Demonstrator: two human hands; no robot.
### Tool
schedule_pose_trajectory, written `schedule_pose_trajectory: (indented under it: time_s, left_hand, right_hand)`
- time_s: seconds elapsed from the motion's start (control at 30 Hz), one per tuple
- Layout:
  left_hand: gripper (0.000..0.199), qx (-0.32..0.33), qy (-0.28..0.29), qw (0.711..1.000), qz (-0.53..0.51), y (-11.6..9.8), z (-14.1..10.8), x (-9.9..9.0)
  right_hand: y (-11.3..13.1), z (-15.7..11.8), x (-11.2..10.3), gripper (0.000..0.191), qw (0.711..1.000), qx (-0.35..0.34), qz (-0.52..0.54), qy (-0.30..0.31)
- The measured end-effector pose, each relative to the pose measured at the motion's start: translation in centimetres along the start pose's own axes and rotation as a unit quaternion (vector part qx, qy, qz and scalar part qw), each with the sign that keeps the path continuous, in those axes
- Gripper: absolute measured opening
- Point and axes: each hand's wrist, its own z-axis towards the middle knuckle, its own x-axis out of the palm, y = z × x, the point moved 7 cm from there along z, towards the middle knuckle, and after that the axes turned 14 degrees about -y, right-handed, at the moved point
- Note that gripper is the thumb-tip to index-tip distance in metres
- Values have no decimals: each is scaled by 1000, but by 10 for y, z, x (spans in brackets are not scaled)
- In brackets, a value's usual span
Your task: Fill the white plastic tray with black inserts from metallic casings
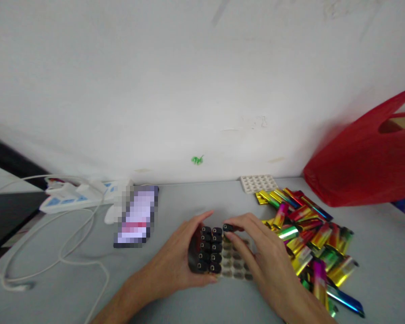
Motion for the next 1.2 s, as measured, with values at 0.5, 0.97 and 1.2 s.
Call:
schedule_pose_trajectory:
  time_s: [0.5, 0.97, 1.2]
  left_hand:
    - [126, -4, -3, 1000, -5, 0, -1, 0]
    - [126, -15, 4, 1000, -16, -1, 0, 1]
    - [127, -29, 9, 999, -23, -2, -1, 1]
  right_hand:
    - [3, 1, -2, 22, 999, 1, -29, 24]
    - [-42, 23, -59, 35, 771, -7, -625, -118]
    - [-50, 21, -51, 20, 790, -40, -606, -83]
